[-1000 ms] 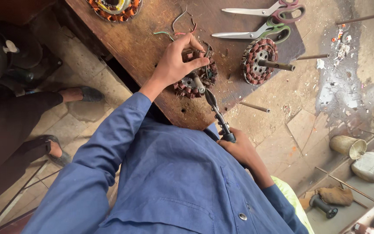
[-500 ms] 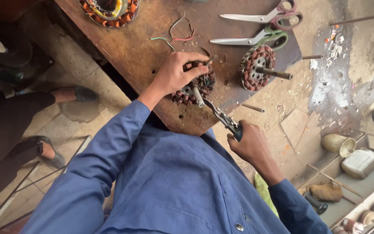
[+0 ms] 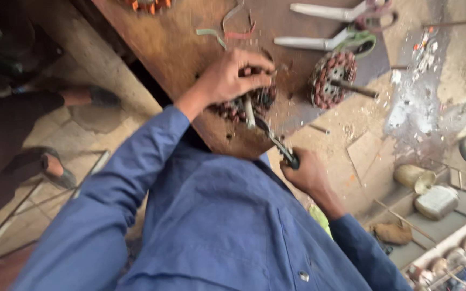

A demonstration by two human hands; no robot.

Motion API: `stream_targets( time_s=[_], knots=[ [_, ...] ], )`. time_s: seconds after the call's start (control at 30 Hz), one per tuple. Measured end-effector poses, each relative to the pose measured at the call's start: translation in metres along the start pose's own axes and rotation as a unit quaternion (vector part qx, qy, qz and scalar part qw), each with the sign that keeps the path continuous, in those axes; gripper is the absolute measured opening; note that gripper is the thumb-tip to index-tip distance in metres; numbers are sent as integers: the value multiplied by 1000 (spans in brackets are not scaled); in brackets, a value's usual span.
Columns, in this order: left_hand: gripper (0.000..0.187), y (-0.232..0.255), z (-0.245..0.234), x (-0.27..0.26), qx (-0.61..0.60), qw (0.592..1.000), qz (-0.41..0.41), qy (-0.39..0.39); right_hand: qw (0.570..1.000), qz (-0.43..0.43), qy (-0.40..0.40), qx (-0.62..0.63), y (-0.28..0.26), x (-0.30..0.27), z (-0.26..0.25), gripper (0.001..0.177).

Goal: The person uses pliers to strip and adjust wires on a stator assembly placed on a wooden workbench. They repeatedly reposition the stator and manipulate individual wire ends while another person works nearby.

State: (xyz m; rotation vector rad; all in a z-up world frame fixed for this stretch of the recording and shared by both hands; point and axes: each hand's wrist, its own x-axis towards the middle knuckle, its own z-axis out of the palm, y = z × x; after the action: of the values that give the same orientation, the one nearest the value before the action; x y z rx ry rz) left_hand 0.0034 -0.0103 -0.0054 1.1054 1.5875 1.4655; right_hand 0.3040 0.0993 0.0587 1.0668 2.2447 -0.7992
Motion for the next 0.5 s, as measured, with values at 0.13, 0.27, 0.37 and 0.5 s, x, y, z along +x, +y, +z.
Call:
stream_targets(
  time_s=[0.13, 0.27, 0.37, 0.5],
  knots=[
    [33, 2, 3, -5, 32, 999, 14, 15, 998, 12, -53, 35, 9, 11, 1, 34],
    [32, 3, 2, -6, -22, 1000, -13, 6, 994, 28, -78, 76, 10, 13, 8, 46],
    [32, 4, 2, -8, -15, 1000, -16, 4, 996, 21, -48, 66, 12, 8, 19, 47],
    [33, 7, 1, -11, -23, 1000, -13, 1, 998, 7, -16, 58, 21, 3, 35, 46]
  ],
)
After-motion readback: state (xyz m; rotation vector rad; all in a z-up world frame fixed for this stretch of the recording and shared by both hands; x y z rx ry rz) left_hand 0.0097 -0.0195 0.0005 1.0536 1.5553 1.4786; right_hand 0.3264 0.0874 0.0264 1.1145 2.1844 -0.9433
